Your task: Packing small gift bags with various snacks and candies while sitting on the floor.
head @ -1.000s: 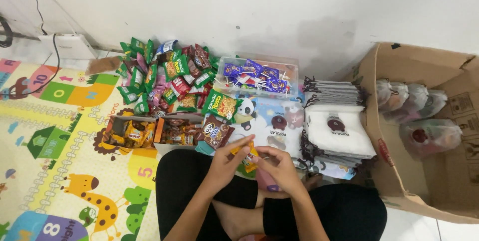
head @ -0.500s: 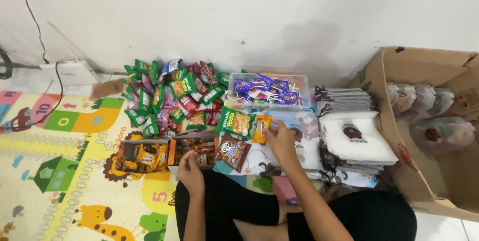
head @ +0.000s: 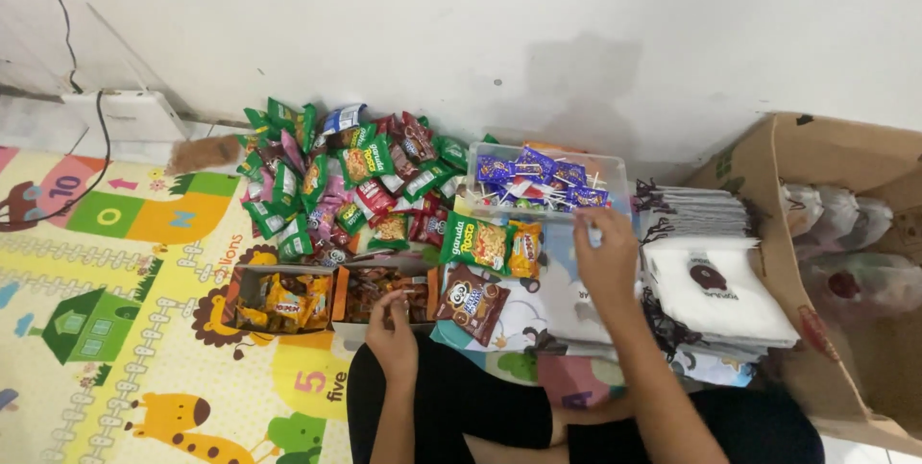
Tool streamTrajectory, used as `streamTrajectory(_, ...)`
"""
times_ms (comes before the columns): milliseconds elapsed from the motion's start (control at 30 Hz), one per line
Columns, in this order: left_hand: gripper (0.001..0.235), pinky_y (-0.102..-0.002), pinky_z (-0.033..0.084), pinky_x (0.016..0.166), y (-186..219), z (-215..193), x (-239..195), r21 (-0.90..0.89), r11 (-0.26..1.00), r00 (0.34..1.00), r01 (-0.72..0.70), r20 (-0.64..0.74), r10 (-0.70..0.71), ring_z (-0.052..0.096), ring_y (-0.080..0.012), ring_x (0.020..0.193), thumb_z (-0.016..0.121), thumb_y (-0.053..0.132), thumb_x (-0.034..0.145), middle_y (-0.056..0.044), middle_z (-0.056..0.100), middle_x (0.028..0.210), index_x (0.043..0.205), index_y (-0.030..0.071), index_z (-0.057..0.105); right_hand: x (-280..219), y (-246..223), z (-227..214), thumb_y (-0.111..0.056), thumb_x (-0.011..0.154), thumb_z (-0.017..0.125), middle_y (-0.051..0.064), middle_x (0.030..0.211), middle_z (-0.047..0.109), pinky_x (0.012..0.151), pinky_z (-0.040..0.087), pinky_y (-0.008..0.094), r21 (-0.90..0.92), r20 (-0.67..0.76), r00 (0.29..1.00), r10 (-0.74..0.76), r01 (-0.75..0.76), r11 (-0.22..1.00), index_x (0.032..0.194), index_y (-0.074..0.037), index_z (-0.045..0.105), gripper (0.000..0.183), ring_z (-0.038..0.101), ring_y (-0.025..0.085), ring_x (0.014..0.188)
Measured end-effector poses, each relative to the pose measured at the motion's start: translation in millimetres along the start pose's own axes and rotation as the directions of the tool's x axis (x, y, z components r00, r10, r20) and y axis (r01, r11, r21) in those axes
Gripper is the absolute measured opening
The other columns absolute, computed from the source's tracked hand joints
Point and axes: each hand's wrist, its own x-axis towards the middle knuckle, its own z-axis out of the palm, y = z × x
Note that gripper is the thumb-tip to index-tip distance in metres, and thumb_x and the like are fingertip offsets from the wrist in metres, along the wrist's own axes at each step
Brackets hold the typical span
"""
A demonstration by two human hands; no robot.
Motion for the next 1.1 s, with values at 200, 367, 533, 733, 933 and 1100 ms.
streamTrajectory(200,0.019,-0.029,0.057,0.08,-4.2,7.2,4.7,0.11,0.994,1.0,-0.005,0.004,0.004,0.073,-0.017,0.09,0.058,0.004,0.097,-0.007,0.076,0.105,0.109,0.003,0.073,67.6,32.7,-5.5,-0.008,0.082,0.073,0.012,0.11,0.072,0.09,0.051,0.042,-0.187,0.293,0.956,0.023,0.033,0.982,0.098,-0.006,0.08,0.018,0.062,0.034,0.099)
streamTrajectory(367,0.019,-0.029,0.059,0.082,-6.3,9.1,4.8,0.099,0.995,1.0,0.006,0.028,-0.009,0.072,-0.0171,0.09,0.058,0.003,0.098,-0.009,0.076,0.103,0.109,0.002,0.073,90.6,35.5,21.7,-0.002,0.08,0.071,0.006,0.099,0.075,0.078,0.053,0.036,0.021,0.53,0.84,-0.115,0.123,0.992,0.097,-0.006,0.08,0.02,0.066,0.024,0.083)
streamTrajectory(533,0.017,-0.028,0.055,0.072,-8.7,11.2,7.5,0.148,0.987,0.998,-0.063,0.03,0.059,0.068,-0.0147,0.078,0.06,0.006,0.096,-0.006,0.078,0.096,0.105,0.002,0.074,107.1,59.5,49.4,-0.003,0.083,0.062,0.009,0.095,0.078,0.081,0.054,0.04,-0.148,0.555,0.83,-0.062,0.171,0.974,0.093,-0.004,0.08,0.02,0.069,0.028,0.082)
streamTrajectory(733,0.018,-0.026,0.054,0.066,-6.5,12.4,6.0,0.201,0.976,0.997,-0.08,0.034,0.075,0.069,-0.0136,0.074,0.061,0.004,0.094,-0.004,0.078,0.095,0.105,0.005,0.076,115.7,84.3,63.4,-0.019,0.08,0.075,0.006,0.085,0.078,0.072,0.053,0.038,-0.216,0.646,0.763,-0.01,0.195,0.957,0.093,-0.01,0.081,0.016,0.069,0.026,0.072)
streamTrajectory(933,0.018,-0.027,0.055,0.065,-3.3,14.4,4.7,0.299,0.954,0.998,-0.014,0.066,-0.006,0.073,-0.0148,0.077,0.063,0.009,0.094,-0.004,0.079,0.094,0.107,0.008,0.075,113.4,81.2,61.1,-0.017,0.079,0.077,0.004,0.099,0.078,0.078,0.053,0.04,-0.194,0.691,0.718,-0.079,0.29,0.937,0.104,-0.01,0.079,0.026,0.069,0.027,0.086)
streamTrajectory(1100,0.02,-0.027,0.054,0.064,0.5,13.8,4.7,0.275,0.96,0.997,0.044,0.053,-0.061,0.069,-0.0139,0.072,0.061,0.008,0.094,-0.003,0.079,0.091,0.107,0.008,0.077,120.4,73.4,35.3,-0.011,0.079,0.078,0.007,0.11,0.069,0.085,0.053,0.037,0.027,0.597,0.781,-0.182,0.207,0.978,0.106,-0.007,0.08,0.027,0.066,0.025,0.095)
